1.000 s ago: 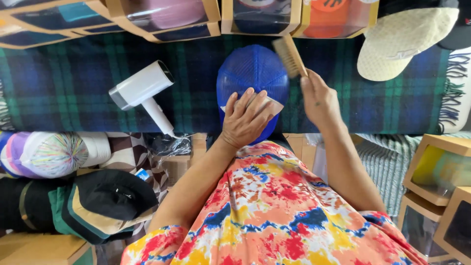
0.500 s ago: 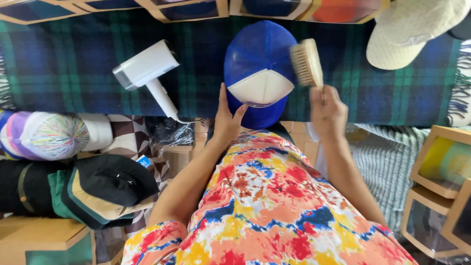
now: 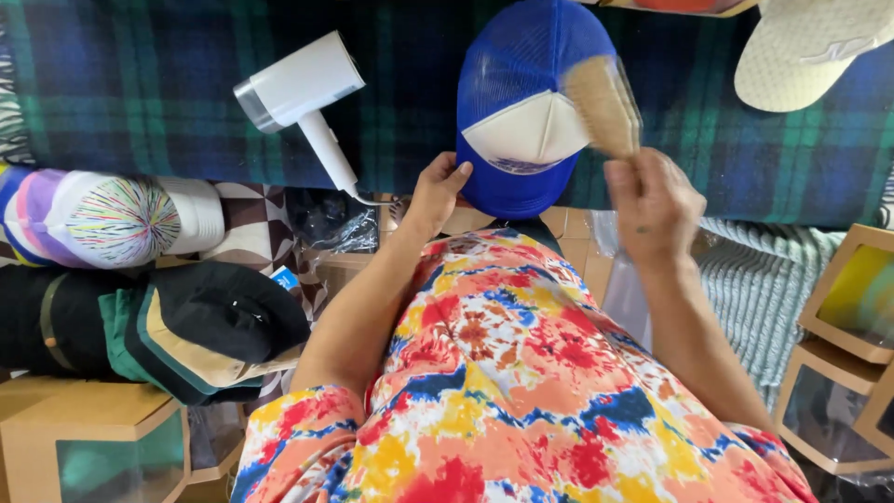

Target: A person is cleaning a blue and white mesh cap using a wooden-handled brush on a table.

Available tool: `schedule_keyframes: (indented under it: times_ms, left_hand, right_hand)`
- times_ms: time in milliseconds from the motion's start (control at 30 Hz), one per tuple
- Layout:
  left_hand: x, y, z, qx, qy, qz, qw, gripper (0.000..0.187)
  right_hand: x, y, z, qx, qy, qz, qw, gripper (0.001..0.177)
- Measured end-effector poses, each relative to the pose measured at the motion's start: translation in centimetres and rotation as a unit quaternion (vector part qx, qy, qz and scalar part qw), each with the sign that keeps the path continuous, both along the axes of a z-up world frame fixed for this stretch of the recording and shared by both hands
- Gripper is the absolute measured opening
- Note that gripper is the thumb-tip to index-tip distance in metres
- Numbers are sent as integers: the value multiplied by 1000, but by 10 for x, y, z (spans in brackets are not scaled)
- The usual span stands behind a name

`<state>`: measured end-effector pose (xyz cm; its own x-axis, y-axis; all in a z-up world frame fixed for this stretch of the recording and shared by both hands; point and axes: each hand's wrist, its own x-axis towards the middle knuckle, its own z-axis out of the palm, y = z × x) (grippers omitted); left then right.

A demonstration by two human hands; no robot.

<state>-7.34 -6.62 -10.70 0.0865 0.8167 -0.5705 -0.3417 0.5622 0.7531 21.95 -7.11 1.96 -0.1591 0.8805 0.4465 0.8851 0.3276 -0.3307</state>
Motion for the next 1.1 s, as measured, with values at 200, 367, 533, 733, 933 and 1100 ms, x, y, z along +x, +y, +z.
schedule_keyframes:
  times_ms: [200, 367, 533, 733, 933, 1100]
  left_hand:
    - [-17, -1, -54, -81, -137, 7, 987, 16]
    - [-33, -6, 1, -116, -279, -31, 953, 44]
    - [-35, 0, 15, -145, -301, -22, 942, 77]
    - [-24, 6, -20, -132, -256, -38, 957, 60]
    - [-14, 8, -3, -147, -203, -20, 968, 19]
    - [-21, 17, -2, -145, -198, -46, 968, 20]
  right_hand:
    - [-77, -46, 8, -242, 2, 122, 963, 27]
    - [-92, -26, -13, -296, -64, 59, 951, 29]
    - [-108, -11, 5, -388, -150, 91, 905, 40]
    - [-65, -29, -15, -335, -69, 116, 932, 32]
    - [96, -71, -73, -298, -76, 22, 951, 24]
    - [-7, -54, -48, -224, -53, 73, 970, 28]
